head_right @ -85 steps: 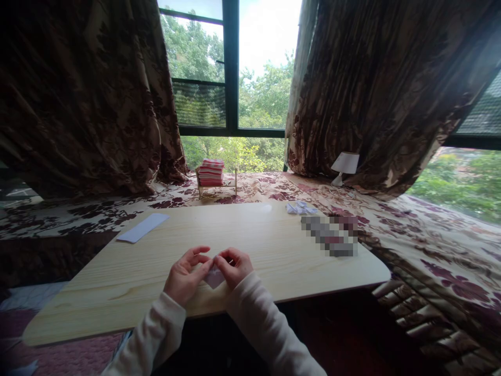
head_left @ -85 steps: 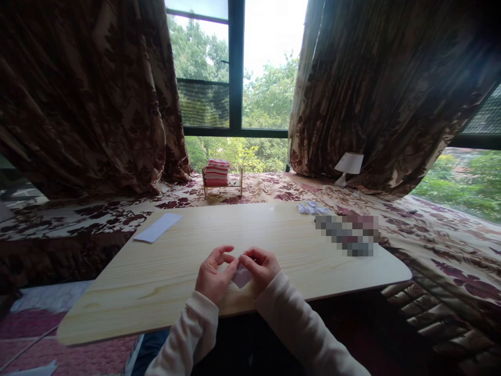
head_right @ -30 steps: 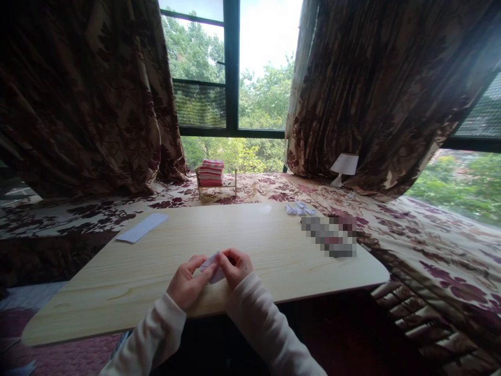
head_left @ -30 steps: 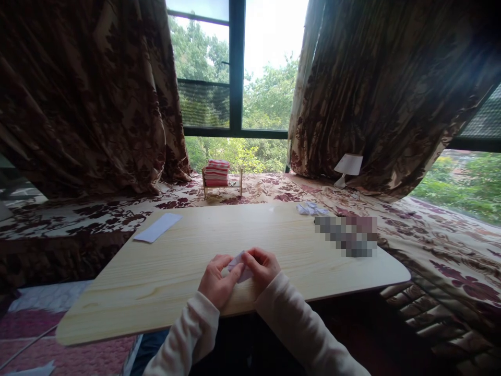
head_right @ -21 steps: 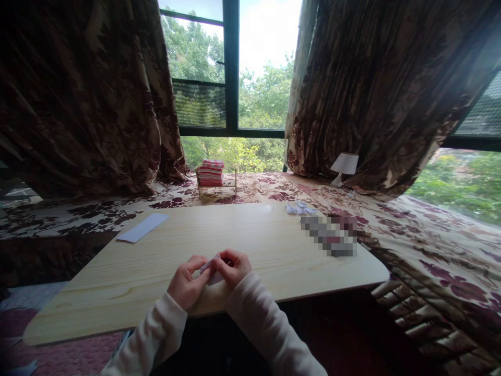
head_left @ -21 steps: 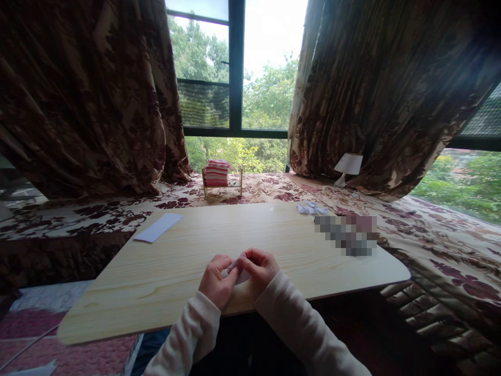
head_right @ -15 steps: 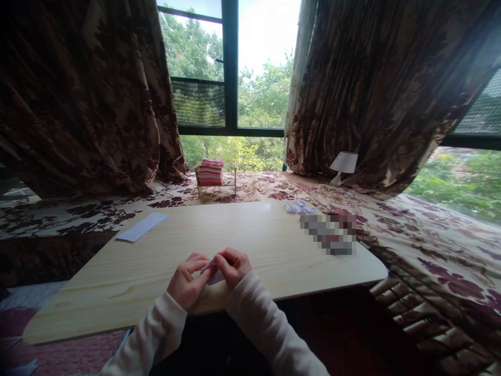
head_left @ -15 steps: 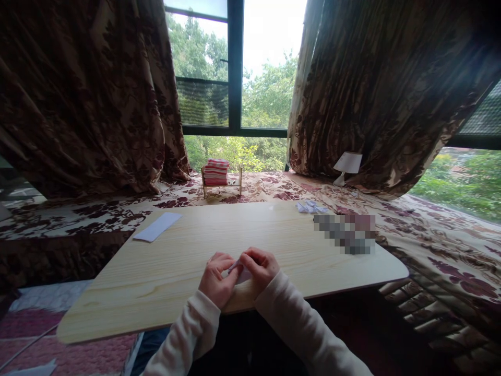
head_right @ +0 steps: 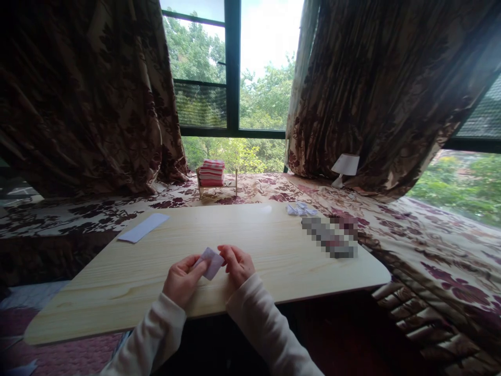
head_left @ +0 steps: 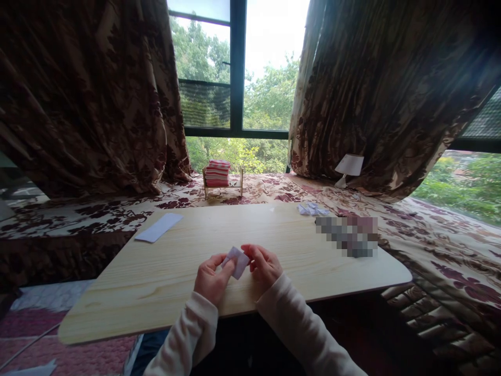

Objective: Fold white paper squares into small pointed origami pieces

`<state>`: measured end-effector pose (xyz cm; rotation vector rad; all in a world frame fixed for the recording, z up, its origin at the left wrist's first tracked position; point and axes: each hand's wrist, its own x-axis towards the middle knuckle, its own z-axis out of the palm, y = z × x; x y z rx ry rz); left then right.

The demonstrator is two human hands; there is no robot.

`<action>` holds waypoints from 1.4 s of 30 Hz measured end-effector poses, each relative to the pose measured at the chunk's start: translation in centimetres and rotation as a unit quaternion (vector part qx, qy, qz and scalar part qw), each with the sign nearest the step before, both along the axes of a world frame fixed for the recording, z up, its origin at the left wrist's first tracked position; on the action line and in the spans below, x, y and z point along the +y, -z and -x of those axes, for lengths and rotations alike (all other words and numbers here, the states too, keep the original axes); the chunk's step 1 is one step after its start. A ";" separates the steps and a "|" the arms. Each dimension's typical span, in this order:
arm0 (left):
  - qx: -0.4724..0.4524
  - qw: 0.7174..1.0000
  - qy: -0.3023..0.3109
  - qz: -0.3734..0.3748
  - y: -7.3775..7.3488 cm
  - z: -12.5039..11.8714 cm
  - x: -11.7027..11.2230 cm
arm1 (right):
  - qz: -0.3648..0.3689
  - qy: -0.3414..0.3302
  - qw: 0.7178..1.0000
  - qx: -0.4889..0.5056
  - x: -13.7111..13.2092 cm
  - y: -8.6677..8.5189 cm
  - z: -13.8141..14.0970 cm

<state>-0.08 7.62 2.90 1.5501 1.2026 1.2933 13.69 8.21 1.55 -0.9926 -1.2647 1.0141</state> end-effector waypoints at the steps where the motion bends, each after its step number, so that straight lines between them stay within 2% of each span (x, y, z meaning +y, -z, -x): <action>1: -0.040 0.999 -0.005 0.016 0.1 0.1 0.1 | -0.001 -0.011 1.000 -0.010 0.0 0.0 0.0; 4: -0.116 0.993 -0.019 0.033 0.3 0.3 0.2 | -0.020 -0.052 0.997 -0.048 0.0 0.2 0.1; 7: -0.126 0.991 -0.015 0.031 0.4 0.4 0.2 | -0.036 -0.058 0.996 -0.053 -0.1 0.5 0.3; 10: -0.072 0.997 0.011 0.019 0.3 0.5 0.0 | -0.032 -0.026 0.999 -0.025 -0.1 0.6 0.3; 14: 0.070 0.997 0.035 -0.025 -0.3 0.3 -0.3 | -0.028 0.012 0.999 0.013 0.1 0.9 0.1; 17: 0.101 0.992 0.057 -0.039 -0.7 0.2 -0.5 | -0.034 0.014 0.999 0.037 0.3 1.1 0.0; 23: 0.092 0.993 0.067 -0.035 -0.9 0.2 -0.6 | -0.037 -0.002 0.997 0.062 0.5 1.3 0.1; 27: 0.075 0.995 0.051 -0.033 -0.7 0.3 -0.4 | -0.029 0.005 0.998 0.057 0.3 1.1 0.1; 34: -0.037 0.999 0.016 0.014 0.4 0.6 0.1 | -0.019 -0.013 1.000 -0.014 0.0 0.5 0.1; 42: 0.014 0.999 0.029 0.011 -0.3 0.3 -0.2 | -0.043 -0.029 0.999 -0.002 0.0 0.9 0.1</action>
